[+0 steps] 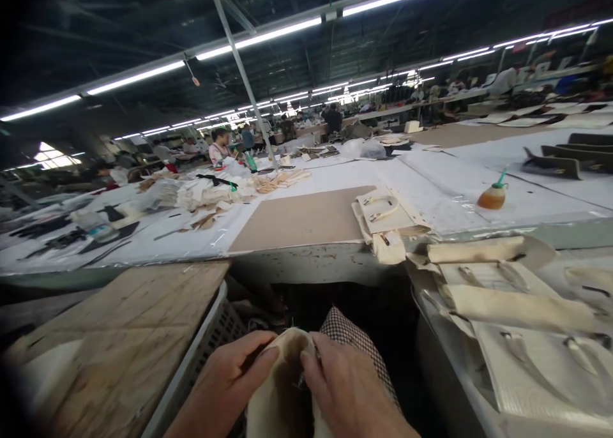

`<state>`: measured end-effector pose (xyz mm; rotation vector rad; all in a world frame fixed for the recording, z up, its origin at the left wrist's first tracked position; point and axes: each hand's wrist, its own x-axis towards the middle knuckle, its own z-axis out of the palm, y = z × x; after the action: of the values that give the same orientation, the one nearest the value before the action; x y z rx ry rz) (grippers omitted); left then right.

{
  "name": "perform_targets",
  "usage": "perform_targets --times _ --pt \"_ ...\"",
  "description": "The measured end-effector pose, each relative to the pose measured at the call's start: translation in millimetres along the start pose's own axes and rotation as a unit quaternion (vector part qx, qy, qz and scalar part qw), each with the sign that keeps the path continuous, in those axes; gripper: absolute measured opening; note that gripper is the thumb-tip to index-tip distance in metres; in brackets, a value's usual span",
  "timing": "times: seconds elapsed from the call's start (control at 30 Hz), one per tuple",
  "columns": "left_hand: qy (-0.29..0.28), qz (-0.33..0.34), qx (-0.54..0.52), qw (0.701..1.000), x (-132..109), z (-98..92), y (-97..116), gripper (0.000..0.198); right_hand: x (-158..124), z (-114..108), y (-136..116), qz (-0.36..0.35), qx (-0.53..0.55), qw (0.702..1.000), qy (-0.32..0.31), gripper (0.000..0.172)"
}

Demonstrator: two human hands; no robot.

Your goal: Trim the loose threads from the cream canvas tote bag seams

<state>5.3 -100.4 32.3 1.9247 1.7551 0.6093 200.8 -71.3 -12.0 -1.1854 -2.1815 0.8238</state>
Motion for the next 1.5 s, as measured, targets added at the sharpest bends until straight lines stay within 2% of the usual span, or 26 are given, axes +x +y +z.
perform_targets --times 0.13,0.23,0.3,0.4,0.5,0.57,0.67,0.8,0.9,1.0,1.17,1.33,1.5 --pt "-0.006 0.021 0.012 1.0 1.6 3.5 -7.3 0.02 -12.1 -6.8 -2.1 0.055 0.055 0.995 -0.068 0.021" --pt "-0.012 0.052 0.03 0.998 12.1 3.1 -5.0 0.019 -22.2 -4.7 3.2 0.069 0.057 0.994 -0.067 0.026" --pt "-0.019 0.097 0.043 0.994 22.5 -0.1 0.1 0.031 -26.1 -1.8 6.8 0.058 0.039 0.996 -0.058 0.028" --pt "-0.081 0.196 0.065 0.975 41.0 -5.2 10.4 0.043 -26.2 -0.9 9.2 0.049 0.043 0.996 -0.057 0.021" --pt "-0.164 0.268 0.099 0.944 58.5 -5.3 18.8 0.034 -22.7 -5.9 10.2 0.052 0.075 0.994 -0.053 0.018" --pt "-0.189 0.291 0.119 0.93 67.7 -2.3 21.7 0.024 -20.3 -11.6 11.0 0.056 0.095 0.992 -0.057 0.017" --pt "-0.195 0.312 0.133 0.92 78.1 2.9 23.5 0.017 -17.3 -21.3 11.0 0.06 0.118 0.989 -0.066 0.02" --pt "-0.21 0.346 0.146 0.903 89.0 3.7 27.0 0.022 -13.4 -30.7 7.3 0.078 0.141 0.984 -0.074 0.024" --pt "-0.222 0.384 0.16 0.882 95.0 2.2 29.6 0.023 -12.3 -32.0 6.0 0.093 0.141 0.983 -0.069 0.026" --pt "-0.209 0.415 0.18 0.867 99.2 5.8 28.9 0.024 -13.3 -29.3 9.6 0.091 0.148 0.983 -0.065 0.024" --pt "-0.214 0.412 0.141 0.874 104.6 18.3 23.6 0.019 -14.4 -22.4 19.0 0.079 0.179 0.978 -0.067 0.024" --pt "-0.238 0.332 0.11 0.906 106.5 15.0 28.7 0.014 -15.9 -16.1 21.0 0.098 0.134 0.985 -0.045 0.032" --pt "-0.269 0.333 0.143 0.892 104.4 10.6 33.5 0.022 -19.9 -15.0 21.9 0.096 0.149 0.983 -0.057 0.032"
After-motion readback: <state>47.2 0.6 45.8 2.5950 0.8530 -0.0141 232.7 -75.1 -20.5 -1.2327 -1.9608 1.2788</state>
